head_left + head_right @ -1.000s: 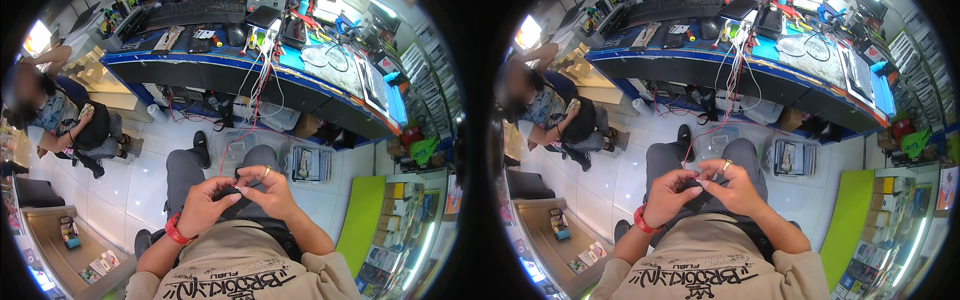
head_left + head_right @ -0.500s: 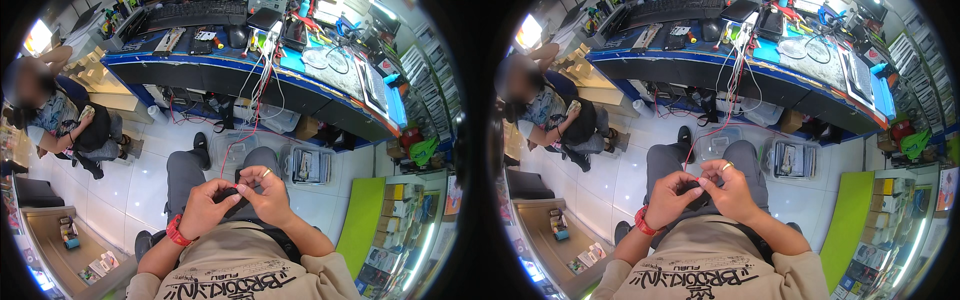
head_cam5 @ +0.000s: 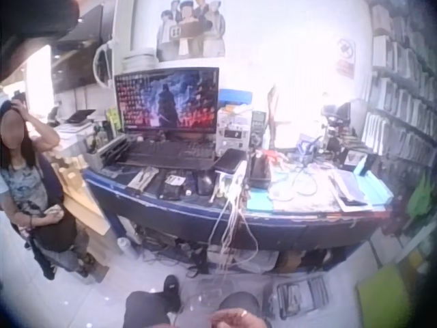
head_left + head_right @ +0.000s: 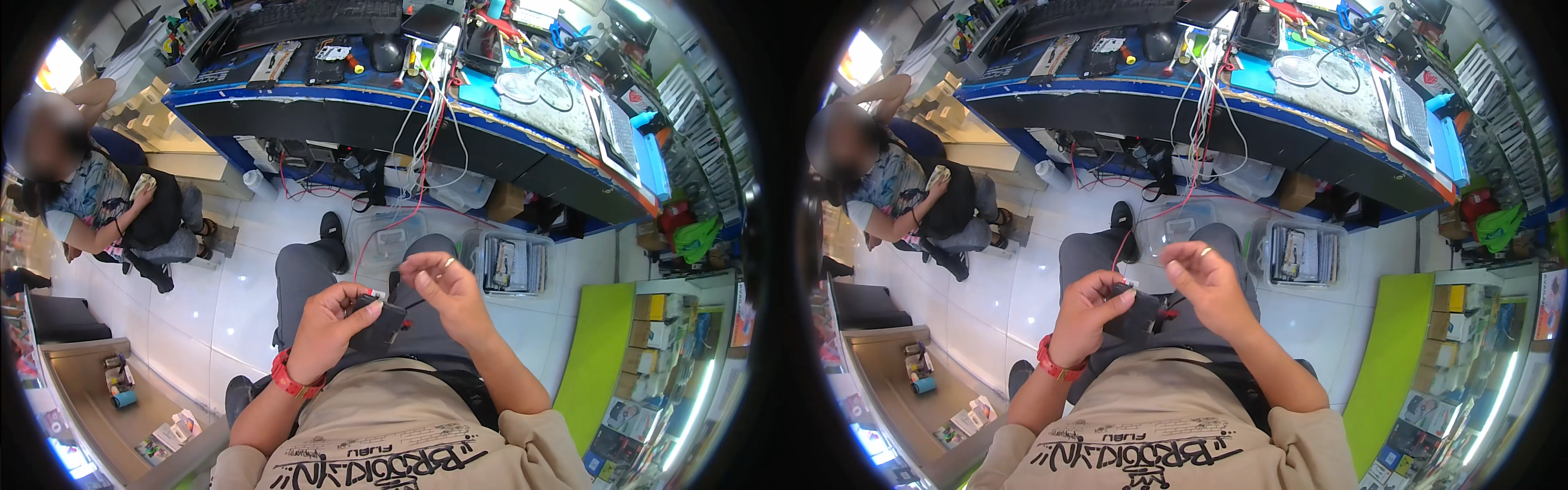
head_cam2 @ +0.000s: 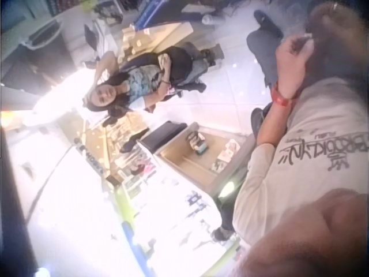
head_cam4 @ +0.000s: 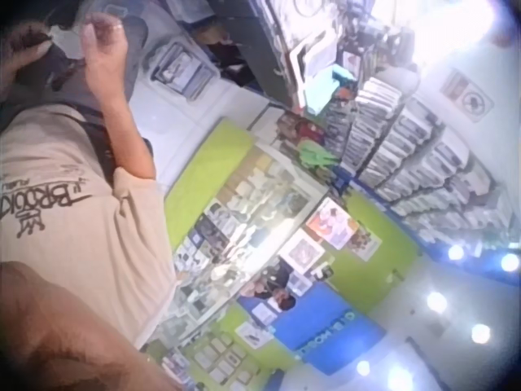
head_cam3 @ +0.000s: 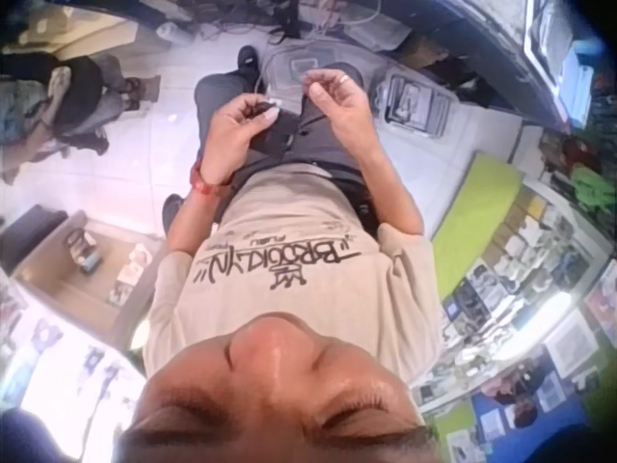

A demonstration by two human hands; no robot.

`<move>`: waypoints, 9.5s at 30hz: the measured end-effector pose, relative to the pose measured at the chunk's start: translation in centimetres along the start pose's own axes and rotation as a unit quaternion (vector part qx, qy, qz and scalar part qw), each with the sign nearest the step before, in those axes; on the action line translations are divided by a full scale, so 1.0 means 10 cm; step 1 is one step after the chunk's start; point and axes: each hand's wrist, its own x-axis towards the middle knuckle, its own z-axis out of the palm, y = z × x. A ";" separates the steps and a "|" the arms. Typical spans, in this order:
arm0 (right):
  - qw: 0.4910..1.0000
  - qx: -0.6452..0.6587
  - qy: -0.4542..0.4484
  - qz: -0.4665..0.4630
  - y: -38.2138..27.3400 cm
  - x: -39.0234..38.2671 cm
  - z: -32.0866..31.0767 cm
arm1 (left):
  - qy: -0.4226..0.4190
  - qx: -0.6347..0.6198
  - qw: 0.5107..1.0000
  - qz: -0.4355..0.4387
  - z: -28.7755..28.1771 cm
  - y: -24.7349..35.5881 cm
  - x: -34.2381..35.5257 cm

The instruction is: The person manipulates an electronic circuit board, handles a phone battery and screen, and organizes various small electronic components and containers on a repair bench.

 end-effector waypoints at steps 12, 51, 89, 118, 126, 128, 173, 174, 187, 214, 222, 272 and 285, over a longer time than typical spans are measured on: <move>0.883 0.411 -0.103 0.201 0.54 -0.32 -0.01 | 0.128 -0.189 0.971 0.078 0.12 -0.08 0.08; 0.968 -0.070 -0.131 0.200 -0.30 -0.04 0.25 | -0.011 0.002 1.000 -0.018 0.00 0.15 -0.22; 0.814 -0.500 -0.273 -0.119 -0.76 0.06 0.18 | -0.061 0.139 0.987 -0.060 -0.09 0.33 -0.27; 0.795 -0.530 -0.267 -0.127 -0.78 0.05 0.21 | -0.056 0.164 0.984 -0.046 -0.07 0.30 -0.23; 0.790 -0.534 -0.279 -0.113 -0.83 0.07 0.22 | -0.070 0.143 0.986 -0.055 -0.08 0.30 -0.22; 0.791 -0.533 -0.281 -0.109 -0.84 0.06 0.23 | -0.069 0.146 0.985 -0.054 -0.08 0.30 -0.22; 0.799 -0.515 -0.291 -0.105 -0.78 0.04 0.21 | -0.097 0.230 0.968 -0.039 -0.09 0.34 -0.20; 0.811 -0.503 -0.273 -0.123 -0.78 0.05 0.21 | -0.099 0.213 0.971 -0.052 -0.10 0.34 -0.21; 0.793 -0.507 -0.269 -0.204 -0.79 0.07 0.20 | -0.122 0.218 0.966 -0.062 -0.13 0.41 -0.22; 0.777 -0.534 -0.306 -0.133 -0.88 0.08 0.33 | -0.119 0.283 0.952 0.020 -0.10 0.42 -0.22; 0.778 -0.531 -0.305 -0.141 -0.86 0.09 0.33 | -0.115 0.270 0.956 0.016 -0.10 0.41 -0.21; 0.791 -0.491 -0.319 -0.179 -0.57 0.04 0.19 | -0.167 0.165 0.967 -0.102 -0.25 0.08 -0.15; 0.830 -0.432 -0.351 -0.039 -0.50 0.03 0.23 | -0.206 0.305 0.929 -0.032 -0.22 0.17 -0.11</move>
